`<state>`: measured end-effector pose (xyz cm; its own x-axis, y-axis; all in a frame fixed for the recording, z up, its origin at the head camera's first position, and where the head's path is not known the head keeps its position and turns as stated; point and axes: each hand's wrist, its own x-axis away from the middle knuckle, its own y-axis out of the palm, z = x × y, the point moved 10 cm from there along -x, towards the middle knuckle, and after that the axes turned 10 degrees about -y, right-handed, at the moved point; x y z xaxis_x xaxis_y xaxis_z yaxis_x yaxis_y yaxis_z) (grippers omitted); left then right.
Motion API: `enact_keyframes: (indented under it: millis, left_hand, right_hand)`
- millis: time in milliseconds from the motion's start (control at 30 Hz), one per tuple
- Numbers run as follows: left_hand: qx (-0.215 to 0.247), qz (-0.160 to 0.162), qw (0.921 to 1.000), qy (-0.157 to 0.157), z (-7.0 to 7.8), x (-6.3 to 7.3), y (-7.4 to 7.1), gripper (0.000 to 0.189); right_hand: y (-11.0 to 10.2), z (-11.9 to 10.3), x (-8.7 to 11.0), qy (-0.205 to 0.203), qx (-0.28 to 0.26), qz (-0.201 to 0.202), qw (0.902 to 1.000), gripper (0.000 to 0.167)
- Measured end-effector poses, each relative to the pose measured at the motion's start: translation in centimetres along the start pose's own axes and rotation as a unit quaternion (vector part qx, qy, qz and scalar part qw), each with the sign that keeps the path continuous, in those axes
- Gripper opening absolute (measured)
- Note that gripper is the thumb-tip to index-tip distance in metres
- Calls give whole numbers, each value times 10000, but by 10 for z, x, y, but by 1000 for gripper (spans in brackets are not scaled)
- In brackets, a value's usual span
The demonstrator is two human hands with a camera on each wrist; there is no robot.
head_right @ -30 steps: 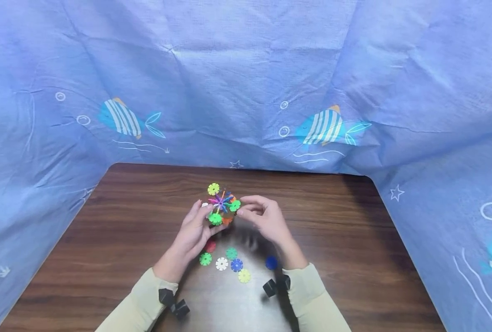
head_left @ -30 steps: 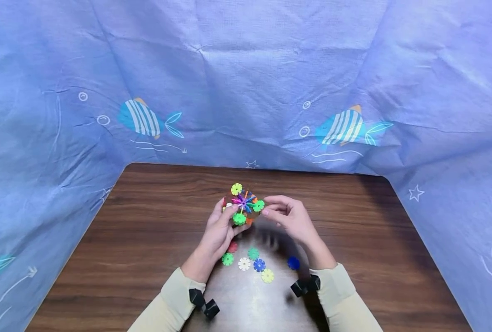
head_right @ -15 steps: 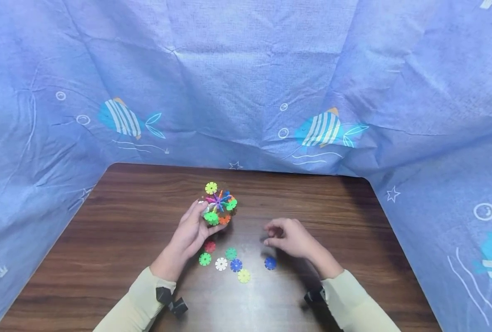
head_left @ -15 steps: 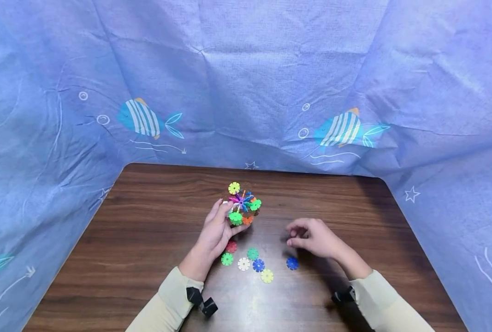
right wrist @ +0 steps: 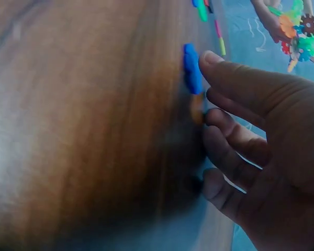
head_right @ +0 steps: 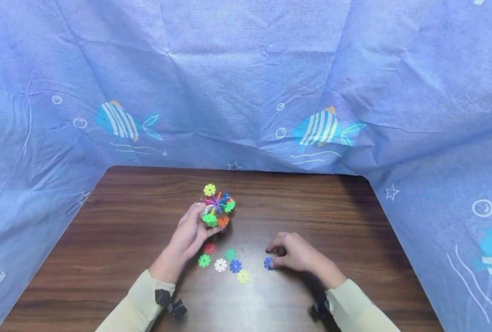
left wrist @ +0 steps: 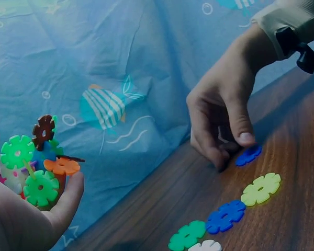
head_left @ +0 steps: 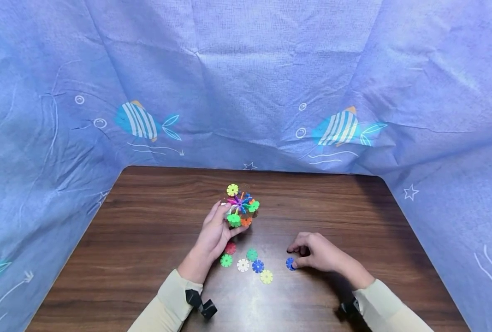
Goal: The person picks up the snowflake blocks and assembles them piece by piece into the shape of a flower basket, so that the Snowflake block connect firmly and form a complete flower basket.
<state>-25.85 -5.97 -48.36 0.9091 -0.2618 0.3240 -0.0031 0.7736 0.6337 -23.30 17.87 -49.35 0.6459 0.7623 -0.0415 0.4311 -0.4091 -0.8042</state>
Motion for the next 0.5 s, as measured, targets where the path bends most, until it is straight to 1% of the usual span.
enact_keyframes:
  millis: [167, 333, 500]
  left_hand:
    - [-30, -29, 10000, 29, 1, 0, 1, 51]
    - [-4, -18, 10000, -27, -1, -1, 0, 54]
    - [0, -3, 10000, -55, -2, -1, 0, 56]
  right_hand:
    - [1, 2, 1, 98, 69, 297, 9995, 21]
    - [2, 4, 1, 161, 143, 572, 9981, 11]
    - [3, 3, 1, 179, 172, 512, 9984, 17]
